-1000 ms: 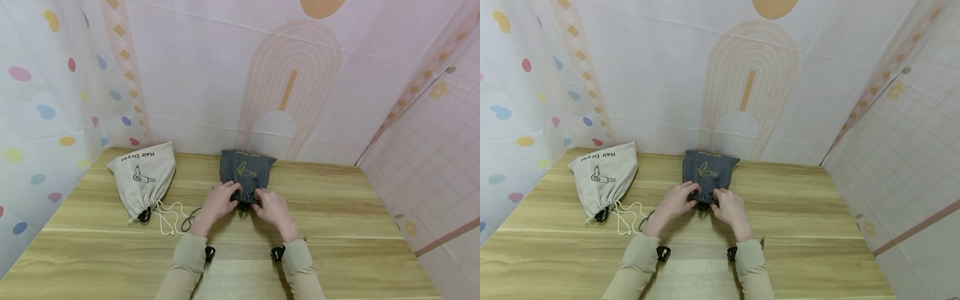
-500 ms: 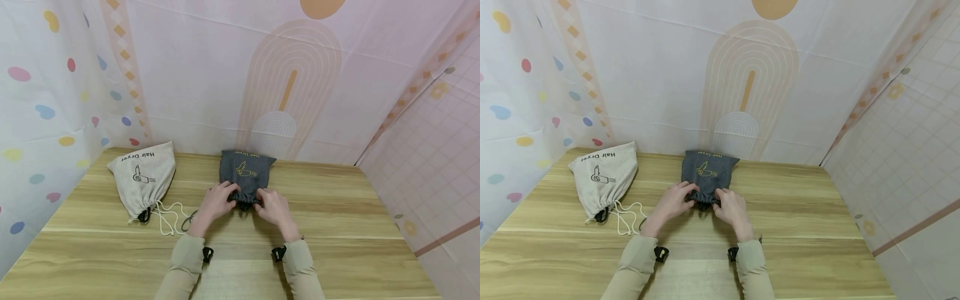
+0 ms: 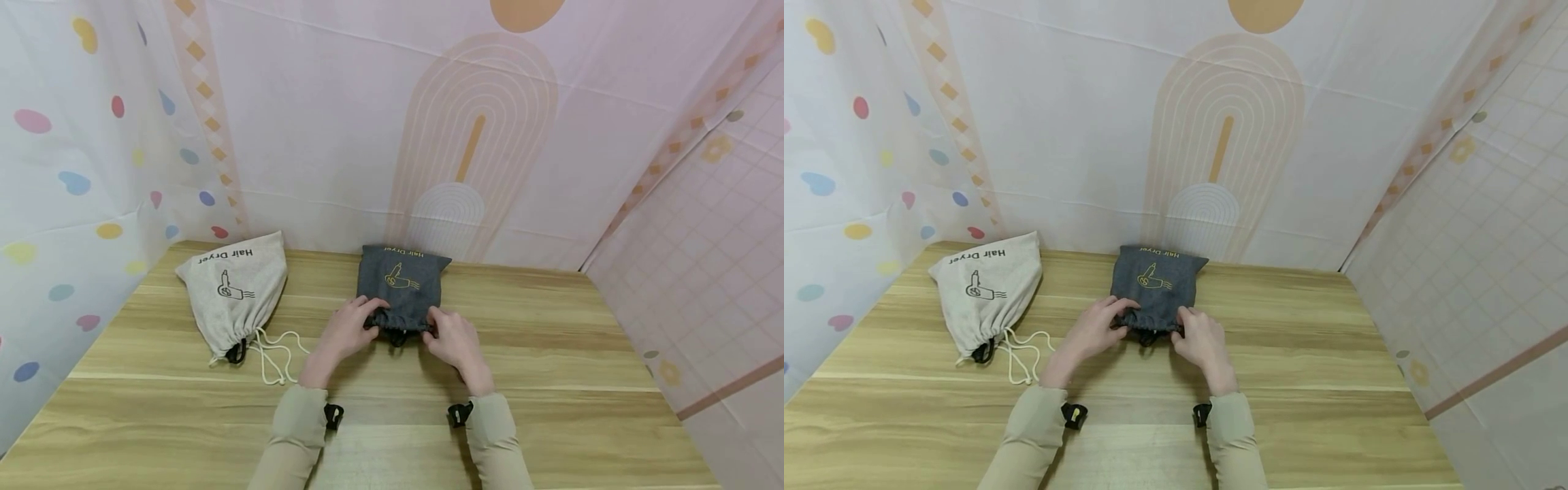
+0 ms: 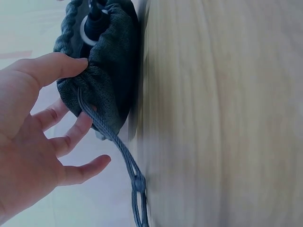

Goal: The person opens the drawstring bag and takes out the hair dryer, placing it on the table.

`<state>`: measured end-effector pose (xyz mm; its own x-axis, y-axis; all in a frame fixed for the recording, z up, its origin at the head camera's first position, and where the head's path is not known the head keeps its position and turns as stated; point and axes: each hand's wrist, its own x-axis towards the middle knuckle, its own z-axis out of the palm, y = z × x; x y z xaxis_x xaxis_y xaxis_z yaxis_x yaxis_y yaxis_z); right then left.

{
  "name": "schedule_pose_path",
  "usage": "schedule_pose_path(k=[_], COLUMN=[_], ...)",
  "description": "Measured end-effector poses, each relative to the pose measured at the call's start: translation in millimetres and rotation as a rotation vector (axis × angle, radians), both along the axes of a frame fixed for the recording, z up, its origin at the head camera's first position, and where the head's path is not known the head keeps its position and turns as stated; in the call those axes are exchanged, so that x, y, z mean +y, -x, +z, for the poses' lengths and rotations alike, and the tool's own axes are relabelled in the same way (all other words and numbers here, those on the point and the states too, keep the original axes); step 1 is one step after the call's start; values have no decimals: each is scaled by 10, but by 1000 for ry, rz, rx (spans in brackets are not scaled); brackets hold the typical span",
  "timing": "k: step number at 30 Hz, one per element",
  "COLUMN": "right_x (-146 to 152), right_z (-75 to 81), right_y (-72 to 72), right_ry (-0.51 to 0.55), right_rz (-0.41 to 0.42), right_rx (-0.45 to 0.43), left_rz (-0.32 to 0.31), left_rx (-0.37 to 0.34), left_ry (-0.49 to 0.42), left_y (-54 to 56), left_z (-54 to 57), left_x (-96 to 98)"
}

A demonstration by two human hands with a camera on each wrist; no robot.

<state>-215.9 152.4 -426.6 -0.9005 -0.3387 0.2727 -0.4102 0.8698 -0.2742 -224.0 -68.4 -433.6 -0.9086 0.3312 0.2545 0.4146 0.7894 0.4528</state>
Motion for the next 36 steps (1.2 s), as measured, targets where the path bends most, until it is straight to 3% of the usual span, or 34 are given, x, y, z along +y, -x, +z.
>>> schedule_pose_path(k=[11,19,36], right_x=[71,109,192], right_z=[17,16,34], right_y=[-8,1,3], right_ry=[29,40,89], right_rz=[-30,-51,-96], right_rx=[-38,-58,-108], left_rz=[4,35,-1], left_rx=[-49,-82,39], left_ry=[-78,-65,-124], left_y=[35,41,27], left_z=[1,7,-4], left_x=[-100,-160,-243])
